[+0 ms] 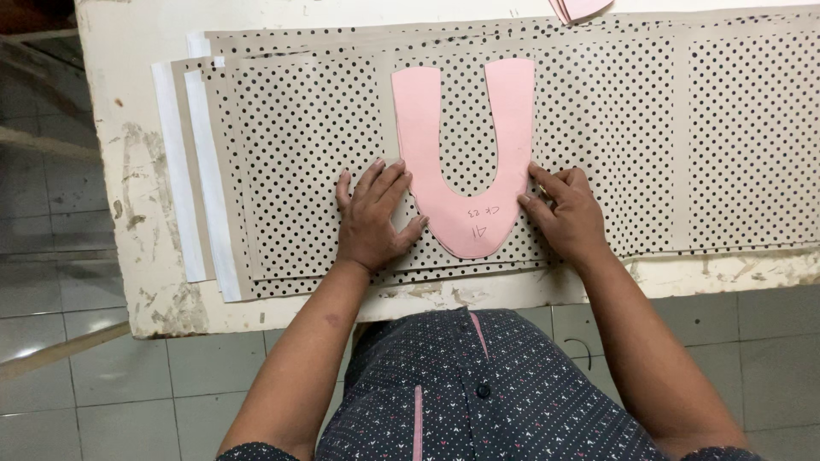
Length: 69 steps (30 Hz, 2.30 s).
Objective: The person places pink U-shaped pattern pieces onto a polka-dotted fabric laid on a worktable. They adjust the position of each piece multiple times, aligning it with the fabric pattern, then lift and reposition it. The task involves handling the pattern pieces and fabric without using any tools.
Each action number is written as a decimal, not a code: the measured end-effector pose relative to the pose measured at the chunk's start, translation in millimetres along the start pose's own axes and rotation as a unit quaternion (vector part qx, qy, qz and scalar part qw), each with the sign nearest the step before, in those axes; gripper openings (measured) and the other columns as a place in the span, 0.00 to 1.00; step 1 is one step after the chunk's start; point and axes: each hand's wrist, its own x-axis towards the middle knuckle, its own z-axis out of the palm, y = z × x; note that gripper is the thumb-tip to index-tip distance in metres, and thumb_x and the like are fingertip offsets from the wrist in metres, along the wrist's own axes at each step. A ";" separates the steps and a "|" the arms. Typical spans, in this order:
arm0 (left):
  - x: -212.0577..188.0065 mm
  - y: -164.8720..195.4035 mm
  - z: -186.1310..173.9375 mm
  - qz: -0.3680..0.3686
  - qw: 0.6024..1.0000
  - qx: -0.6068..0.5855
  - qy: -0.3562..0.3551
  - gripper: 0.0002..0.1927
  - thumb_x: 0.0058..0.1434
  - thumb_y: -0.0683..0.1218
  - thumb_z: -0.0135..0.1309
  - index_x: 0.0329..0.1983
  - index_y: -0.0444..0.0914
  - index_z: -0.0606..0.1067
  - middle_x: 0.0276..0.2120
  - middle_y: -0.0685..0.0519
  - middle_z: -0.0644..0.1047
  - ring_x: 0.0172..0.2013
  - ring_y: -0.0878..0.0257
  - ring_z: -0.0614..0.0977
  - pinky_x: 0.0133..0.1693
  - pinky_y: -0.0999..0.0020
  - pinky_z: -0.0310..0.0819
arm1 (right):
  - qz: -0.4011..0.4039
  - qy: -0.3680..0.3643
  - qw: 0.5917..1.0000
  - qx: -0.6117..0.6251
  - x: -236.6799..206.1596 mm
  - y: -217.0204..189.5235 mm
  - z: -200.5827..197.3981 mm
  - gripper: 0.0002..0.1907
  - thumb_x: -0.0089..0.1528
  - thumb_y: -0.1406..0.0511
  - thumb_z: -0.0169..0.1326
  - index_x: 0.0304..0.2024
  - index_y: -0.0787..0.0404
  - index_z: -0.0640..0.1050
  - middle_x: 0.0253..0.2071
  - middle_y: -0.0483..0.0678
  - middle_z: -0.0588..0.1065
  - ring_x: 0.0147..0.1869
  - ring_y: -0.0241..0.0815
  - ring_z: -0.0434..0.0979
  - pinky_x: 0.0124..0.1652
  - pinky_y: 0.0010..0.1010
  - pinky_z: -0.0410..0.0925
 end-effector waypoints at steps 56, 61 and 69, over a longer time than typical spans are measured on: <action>-2.5 1.4 2.2 0.003 0.999 0.036 -0.016 0.36 0.56 0.71 0.58 0.62 0.49 0.76 0.65 0.57 0.72 0.70 0.53 0.64 0.69 0.38 0.37 | 0.004 -0.005 0.999 0.051 0.9 2.0 -6.5 0.27 0.60 0.59 0.64 0.63 0.53 0.78 0.39 0.49 0.68 0.39 0.43 0.70 0.43 0.33 0.69; -2.2 1.6 1.0 0.001 0.999 0.026 -0.018 0.35 0.56 0.72 0.58 0.60 0.49 0.76 0.65 0.57 0.72 0.70 0.53 0.63 0.70 0.38 0.36 | 0.010 -0.012 0.998 0.054 1.3 1.2 -8.0 0.27 0.60 0.60 0.64 0.62 0.54 0.78 0.40 0.48 0.68 0.40 0.42 0.70 0.43 0.33 0.69; -3.5 2.0 -0.9 0.002 0.999 0.027 -0.019 0.35 0.55 0.71 0.60 0.60 0.49 0.77 0.64 0.57 0.72 0.69 0.53 0.64 0.70 0.38 0.36 | 0.006 -0.008 0.998 0.060 0.4 1.5 -6.4 0.27 0.60 0.60 0.64 0.62 0.53 0.78 0.40 0.48 0.68 0.39 0.41 0.69 0.43 0.33 0.69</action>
